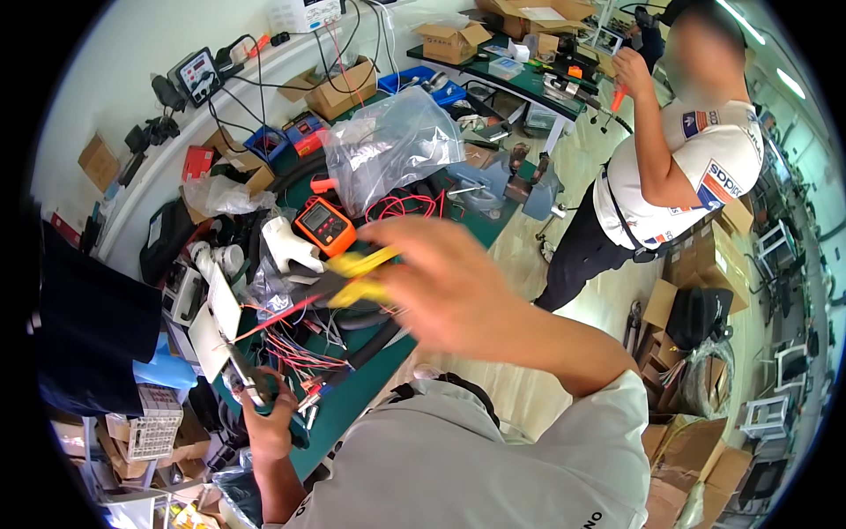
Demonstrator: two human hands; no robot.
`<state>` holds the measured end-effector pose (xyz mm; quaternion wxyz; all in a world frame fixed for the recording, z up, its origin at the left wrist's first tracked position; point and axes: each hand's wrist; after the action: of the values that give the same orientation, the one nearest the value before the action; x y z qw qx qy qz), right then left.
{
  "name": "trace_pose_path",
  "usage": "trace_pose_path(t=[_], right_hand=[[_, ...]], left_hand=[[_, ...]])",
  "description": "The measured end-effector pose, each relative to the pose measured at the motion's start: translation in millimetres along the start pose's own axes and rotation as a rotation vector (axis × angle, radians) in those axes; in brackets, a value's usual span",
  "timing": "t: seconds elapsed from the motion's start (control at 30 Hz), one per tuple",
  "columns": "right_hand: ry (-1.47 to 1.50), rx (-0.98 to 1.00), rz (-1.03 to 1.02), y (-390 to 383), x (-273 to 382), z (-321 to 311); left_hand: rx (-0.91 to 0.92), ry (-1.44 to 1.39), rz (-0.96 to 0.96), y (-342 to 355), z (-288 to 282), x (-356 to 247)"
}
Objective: The person strips the end of a red wire with pliers, uses a multimeter to test components, and moves several wiring harnesses and plastic bags on a repair bench.
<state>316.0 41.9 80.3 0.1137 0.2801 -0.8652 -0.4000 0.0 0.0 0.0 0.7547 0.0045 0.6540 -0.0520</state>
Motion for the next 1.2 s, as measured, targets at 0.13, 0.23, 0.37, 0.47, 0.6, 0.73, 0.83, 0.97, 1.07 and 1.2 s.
trace_pose_path(t=[0.13, 0.23, 0.37, 0.47, 0.6, 0.73, 0.83, 0.97, 1.07, 1.2], right_hand=[[0.068, 0.206, -0.168, 19, 24, 5], [0.094, 0.182, -0.171, 29, 39, 31], [0.171, 0.213, -0.085, 20, 17, 28], [0.146, 0.289, -0.117, 32, 10, 22], [0.150, 0.365, -0.143, 41, -6, 21], [0.130, 0.467, -0.192, 59, -9, 11], [0.020, 0.351, -0.227, 69, -13, 7], [0.156, 0.142, 0.105, 47, -26, -17], [0.670, 0.148, 0.444, 9, -8, -11], [1.011, 0.238, 0.705, -49, 26, 16]], left_hand=[[0.078, 0.115, 0.045, -3, 27, 29], [0.070, 0.196, 0.117, 2, 4, 4], [0.158, 0.282, 0.123, 11, 26, -14], [0.156, 0.124, 0.064, 12, 28, -7], [0.105, 0.073, 0.054, 5, 2, -9], [0.113, 0.074, 0.151, 12, -2, -12], [0.036, 0.176, 0.140, 16, 3, -25], [-0.073, 0.189, 0.190, 23, 13, -19], [-0.110, 0.075, 0.159, 22, 21, -28], [-0.053, 0.065, 0.147, 30, 28, -21]])
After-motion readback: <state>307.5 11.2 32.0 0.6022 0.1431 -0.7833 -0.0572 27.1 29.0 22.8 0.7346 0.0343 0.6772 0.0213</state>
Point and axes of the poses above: each hand's wrist, its own y-axis towards the middle knuckle, its own z-axis out of the palm, x = y × z, and after that the axes turned 14 degrees about -y, right-handed
